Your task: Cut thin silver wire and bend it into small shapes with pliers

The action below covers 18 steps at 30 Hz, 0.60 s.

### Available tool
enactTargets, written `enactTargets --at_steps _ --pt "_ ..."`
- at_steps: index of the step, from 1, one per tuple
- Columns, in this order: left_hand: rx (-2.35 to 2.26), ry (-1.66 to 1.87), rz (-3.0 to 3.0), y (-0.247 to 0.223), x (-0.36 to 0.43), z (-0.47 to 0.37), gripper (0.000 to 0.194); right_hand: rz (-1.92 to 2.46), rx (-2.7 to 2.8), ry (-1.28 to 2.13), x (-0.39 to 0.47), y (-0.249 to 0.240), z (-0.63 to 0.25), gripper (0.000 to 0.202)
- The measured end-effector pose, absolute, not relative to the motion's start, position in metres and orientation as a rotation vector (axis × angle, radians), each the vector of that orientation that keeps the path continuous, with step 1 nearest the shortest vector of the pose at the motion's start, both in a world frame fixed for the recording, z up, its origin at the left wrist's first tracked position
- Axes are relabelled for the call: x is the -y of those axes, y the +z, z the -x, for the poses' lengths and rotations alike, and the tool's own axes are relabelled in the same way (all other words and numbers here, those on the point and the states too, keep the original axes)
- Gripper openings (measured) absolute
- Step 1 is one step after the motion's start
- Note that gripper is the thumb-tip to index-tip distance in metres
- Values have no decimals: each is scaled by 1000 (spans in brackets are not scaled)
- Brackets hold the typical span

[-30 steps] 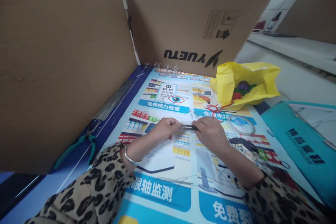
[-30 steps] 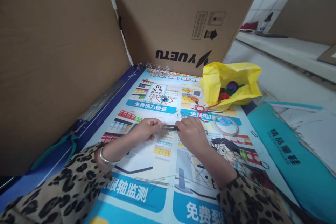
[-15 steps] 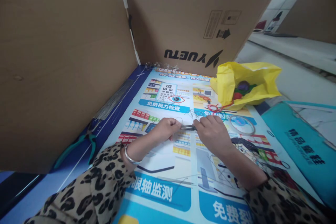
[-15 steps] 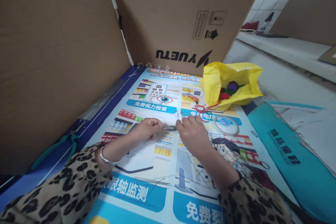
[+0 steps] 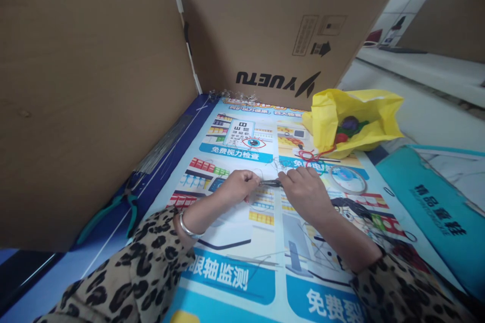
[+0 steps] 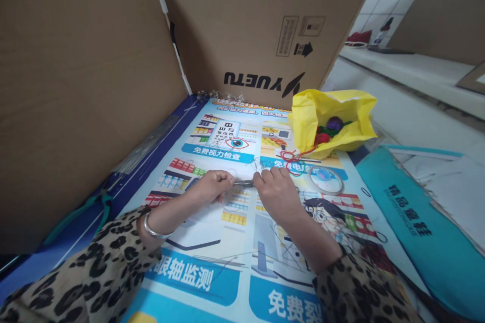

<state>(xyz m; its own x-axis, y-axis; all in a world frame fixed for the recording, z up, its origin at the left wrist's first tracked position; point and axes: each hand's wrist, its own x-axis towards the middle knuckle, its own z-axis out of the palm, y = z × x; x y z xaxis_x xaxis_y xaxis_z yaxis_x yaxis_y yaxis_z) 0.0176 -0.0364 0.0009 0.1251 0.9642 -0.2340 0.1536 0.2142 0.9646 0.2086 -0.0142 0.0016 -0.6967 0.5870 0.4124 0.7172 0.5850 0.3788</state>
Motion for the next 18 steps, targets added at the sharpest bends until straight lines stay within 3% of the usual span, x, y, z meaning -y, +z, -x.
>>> enactTargets --at_steps 18 --pt "-1279 990 -1096 -6 40 -24 11 1151 2542 -718 16 3 -208 20"
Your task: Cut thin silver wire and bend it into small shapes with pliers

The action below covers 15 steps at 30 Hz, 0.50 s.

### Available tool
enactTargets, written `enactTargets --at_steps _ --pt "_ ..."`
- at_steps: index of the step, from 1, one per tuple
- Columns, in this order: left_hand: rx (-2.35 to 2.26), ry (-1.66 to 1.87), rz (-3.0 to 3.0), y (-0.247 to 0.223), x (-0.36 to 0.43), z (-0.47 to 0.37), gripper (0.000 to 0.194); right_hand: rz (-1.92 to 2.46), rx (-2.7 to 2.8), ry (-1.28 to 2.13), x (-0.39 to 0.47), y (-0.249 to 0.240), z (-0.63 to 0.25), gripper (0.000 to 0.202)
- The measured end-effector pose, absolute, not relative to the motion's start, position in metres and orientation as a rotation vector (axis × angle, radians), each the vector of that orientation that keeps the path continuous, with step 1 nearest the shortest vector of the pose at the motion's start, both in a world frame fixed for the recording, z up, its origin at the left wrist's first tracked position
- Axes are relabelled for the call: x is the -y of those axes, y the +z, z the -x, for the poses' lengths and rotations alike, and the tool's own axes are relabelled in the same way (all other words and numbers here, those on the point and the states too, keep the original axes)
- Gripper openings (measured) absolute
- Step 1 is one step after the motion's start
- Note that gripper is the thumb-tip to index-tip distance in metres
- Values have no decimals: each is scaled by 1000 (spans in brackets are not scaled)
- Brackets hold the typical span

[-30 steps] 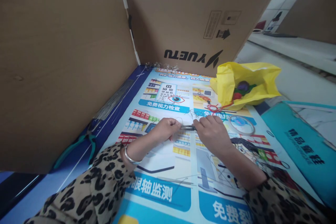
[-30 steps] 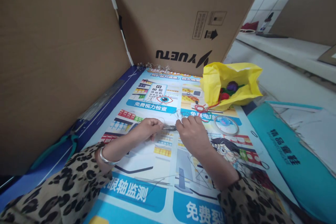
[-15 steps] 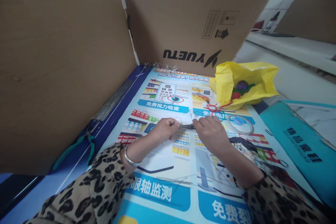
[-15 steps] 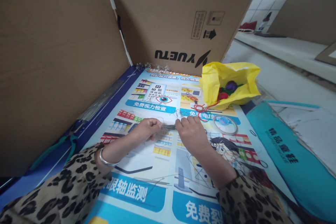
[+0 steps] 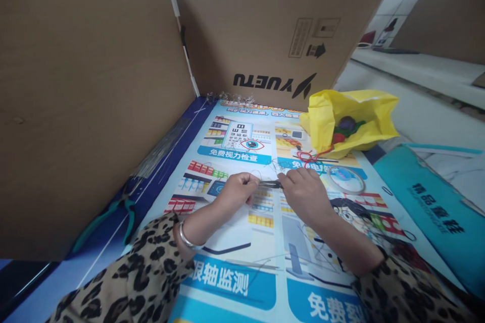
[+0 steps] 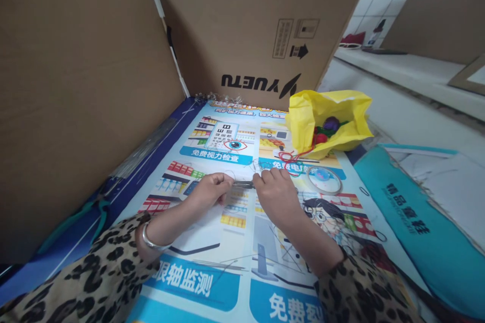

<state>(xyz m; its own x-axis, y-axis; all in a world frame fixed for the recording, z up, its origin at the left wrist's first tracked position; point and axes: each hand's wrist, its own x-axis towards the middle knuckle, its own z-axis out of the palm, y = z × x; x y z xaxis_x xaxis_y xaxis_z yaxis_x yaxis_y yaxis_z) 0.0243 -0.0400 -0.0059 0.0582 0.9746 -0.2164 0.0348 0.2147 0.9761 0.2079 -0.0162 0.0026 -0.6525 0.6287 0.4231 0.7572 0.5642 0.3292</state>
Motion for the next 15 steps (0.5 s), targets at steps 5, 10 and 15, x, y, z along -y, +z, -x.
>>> enactTargets --at_steps 5,10,15 --pt "-1256 1102 -1054 -4 47 -31 13 1147 2523 -742 17 4 -209 21" --pt "-1213 1148 -1021 -4 51 -33 13 1117 2507 -772 16 6 -211 22" --pt "-1185 1178 -1009 -4 53 -34 10 1105 2514 -801 15 5 -212 22"
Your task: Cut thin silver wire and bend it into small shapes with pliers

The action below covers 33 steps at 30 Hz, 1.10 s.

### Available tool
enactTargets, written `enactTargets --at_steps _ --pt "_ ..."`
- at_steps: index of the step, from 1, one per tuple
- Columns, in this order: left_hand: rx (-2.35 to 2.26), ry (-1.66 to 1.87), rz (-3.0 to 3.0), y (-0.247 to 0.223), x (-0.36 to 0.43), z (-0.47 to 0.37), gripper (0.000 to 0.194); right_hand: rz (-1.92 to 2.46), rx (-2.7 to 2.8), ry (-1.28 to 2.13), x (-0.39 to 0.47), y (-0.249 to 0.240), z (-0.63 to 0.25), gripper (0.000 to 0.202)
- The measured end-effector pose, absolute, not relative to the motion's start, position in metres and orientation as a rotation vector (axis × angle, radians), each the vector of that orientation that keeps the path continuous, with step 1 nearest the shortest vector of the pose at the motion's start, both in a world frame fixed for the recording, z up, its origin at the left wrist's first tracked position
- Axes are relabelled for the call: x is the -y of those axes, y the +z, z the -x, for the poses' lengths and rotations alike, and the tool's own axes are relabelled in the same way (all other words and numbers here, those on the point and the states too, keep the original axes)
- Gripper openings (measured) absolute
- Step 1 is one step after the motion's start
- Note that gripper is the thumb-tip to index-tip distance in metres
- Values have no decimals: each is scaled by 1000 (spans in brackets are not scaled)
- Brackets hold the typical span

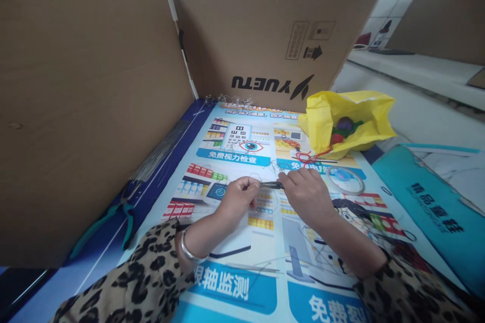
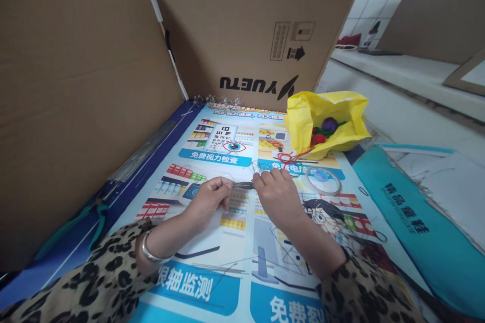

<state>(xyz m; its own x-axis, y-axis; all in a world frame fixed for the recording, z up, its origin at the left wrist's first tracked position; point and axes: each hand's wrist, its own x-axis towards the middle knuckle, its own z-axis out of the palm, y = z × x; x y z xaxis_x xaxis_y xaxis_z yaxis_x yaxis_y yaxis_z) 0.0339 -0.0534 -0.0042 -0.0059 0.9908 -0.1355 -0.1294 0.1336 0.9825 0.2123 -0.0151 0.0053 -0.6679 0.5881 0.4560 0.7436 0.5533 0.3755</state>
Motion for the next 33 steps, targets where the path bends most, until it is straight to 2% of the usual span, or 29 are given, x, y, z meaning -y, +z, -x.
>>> enactTargets --at_steps 5,13,21,33 --pt "-1182 1179 -992 -3 54 -35 11 1092 2536 -754 13 3 -214 21" --pt "-1128 1227 -861 -1 53 -35 11 1259 2579 -479 13 13 -211 15" --pt "-1177 1318 -812 1 54 -39 12 1289 2538 -643 21 20 -207 16" --pt "-1191 1306 -858 -1 56 -41 12 1285 2532 -715 22 16 -204 16"
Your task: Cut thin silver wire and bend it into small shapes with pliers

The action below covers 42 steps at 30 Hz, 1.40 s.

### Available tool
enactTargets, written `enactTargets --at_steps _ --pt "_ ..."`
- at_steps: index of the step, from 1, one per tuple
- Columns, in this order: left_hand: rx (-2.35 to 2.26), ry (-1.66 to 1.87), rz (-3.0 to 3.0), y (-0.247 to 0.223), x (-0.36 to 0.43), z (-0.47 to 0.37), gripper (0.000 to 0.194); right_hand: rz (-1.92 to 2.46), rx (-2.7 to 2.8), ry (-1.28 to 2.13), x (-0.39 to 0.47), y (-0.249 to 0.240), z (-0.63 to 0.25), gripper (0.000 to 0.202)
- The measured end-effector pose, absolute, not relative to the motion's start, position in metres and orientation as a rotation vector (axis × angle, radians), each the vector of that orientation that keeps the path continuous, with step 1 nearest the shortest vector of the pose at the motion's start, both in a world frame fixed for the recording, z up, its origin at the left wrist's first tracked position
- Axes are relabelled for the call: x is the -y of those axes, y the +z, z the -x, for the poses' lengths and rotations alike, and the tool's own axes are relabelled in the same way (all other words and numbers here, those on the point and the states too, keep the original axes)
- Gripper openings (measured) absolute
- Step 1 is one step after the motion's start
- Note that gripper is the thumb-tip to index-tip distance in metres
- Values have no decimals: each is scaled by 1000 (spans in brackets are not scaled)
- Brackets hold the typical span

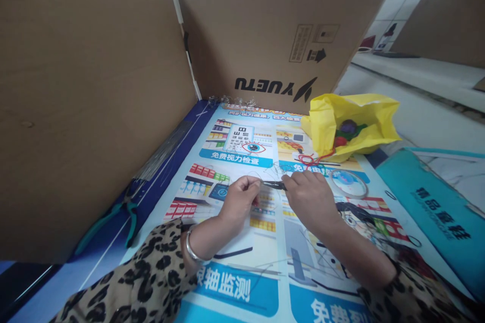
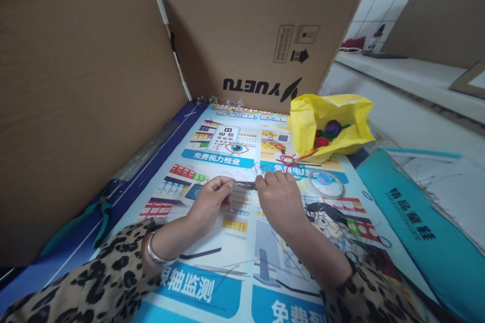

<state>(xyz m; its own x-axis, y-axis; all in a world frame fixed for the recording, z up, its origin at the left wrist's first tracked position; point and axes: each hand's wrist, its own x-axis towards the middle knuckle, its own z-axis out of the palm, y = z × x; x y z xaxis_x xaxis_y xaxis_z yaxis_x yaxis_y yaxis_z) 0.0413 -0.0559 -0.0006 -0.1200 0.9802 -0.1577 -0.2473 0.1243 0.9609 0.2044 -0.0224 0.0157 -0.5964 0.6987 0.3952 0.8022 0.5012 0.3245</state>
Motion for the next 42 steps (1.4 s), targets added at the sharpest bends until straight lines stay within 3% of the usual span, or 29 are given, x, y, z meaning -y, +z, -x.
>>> enactTargets --at_steps 13,22,29,42 --pt "-1156 1286 -850 1 58 -42 12 1237 2524 -807 21 13 -206 19" --pt "-1114 1009 -1015 -3 52 -34 19 1383 2691 -550 25 31 -207 12" --pt "-1050 1025 -975 -2 53 -34 16 1477 2737 -329 23 38 -208 13" --pt "-1139 1113 -1010 -3 55 -37 14 1334 2675 -743 29 38 -207 10"
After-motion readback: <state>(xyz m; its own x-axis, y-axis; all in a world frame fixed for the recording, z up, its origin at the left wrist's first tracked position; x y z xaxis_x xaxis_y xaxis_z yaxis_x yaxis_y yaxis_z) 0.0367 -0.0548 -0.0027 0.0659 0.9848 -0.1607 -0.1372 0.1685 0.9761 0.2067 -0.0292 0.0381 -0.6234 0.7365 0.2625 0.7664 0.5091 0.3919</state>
